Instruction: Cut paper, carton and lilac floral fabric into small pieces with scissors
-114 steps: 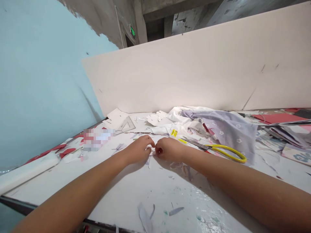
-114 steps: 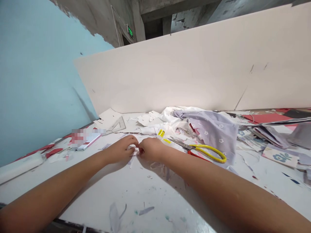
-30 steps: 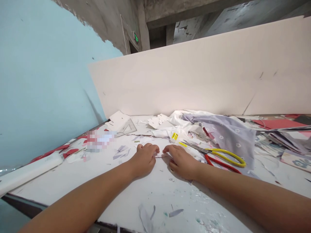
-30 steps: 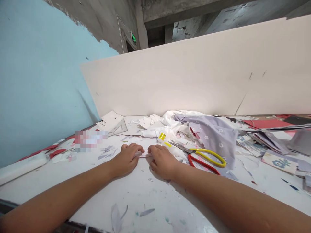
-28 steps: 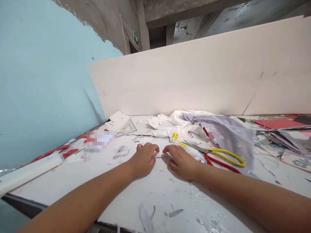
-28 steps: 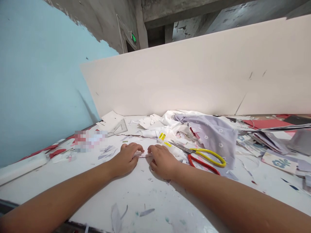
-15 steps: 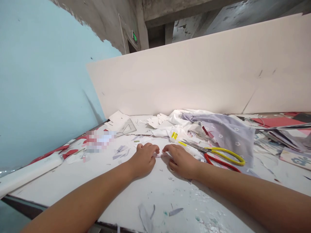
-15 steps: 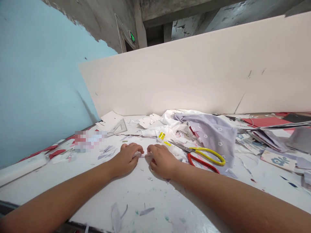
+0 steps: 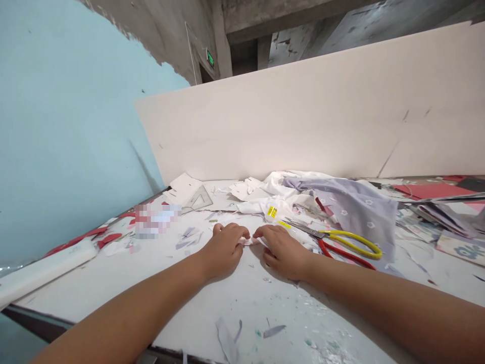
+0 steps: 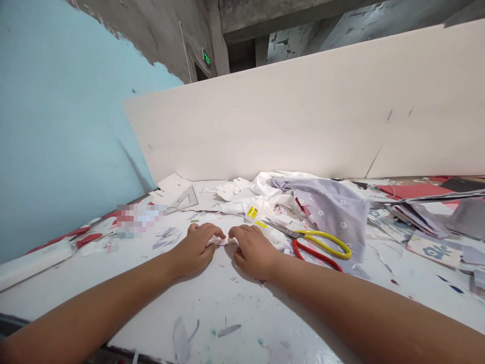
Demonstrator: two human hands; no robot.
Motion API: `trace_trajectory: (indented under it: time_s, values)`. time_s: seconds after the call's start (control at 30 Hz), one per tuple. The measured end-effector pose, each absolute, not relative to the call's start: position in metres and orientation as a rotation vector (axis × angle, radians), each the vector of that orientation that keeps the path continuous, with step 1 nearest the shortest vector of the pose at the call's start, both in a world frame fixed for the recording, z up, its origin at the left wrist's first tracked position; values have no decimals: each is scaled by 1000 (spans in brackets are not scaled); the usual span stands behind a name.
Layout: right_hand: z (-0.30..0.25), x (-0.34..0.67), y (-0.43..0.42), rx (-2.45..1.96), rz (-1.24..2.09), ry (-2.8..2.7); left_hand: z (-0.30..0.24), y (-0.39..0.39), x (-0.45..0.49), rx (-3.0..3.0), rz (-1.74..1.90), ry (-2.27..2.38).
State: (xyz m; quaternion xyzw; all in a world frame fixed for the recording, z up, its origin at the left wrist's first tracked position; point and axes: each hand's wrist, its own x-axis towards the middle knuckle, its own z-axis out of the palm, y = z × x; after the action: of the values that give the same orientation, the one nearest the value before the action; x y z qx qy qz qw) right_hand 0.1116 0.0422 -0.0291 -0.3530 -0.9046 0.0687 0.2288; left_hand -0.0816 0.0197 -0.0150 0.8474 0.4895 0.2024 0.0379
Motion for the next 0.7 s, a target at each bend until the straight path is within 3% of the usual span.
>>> trace_trajectory:
  time_s: [0.7]
  values:
    - [-30, 111, 43, -894, 174, -2529, -16, 18, -77, 2628, 553, 1462]
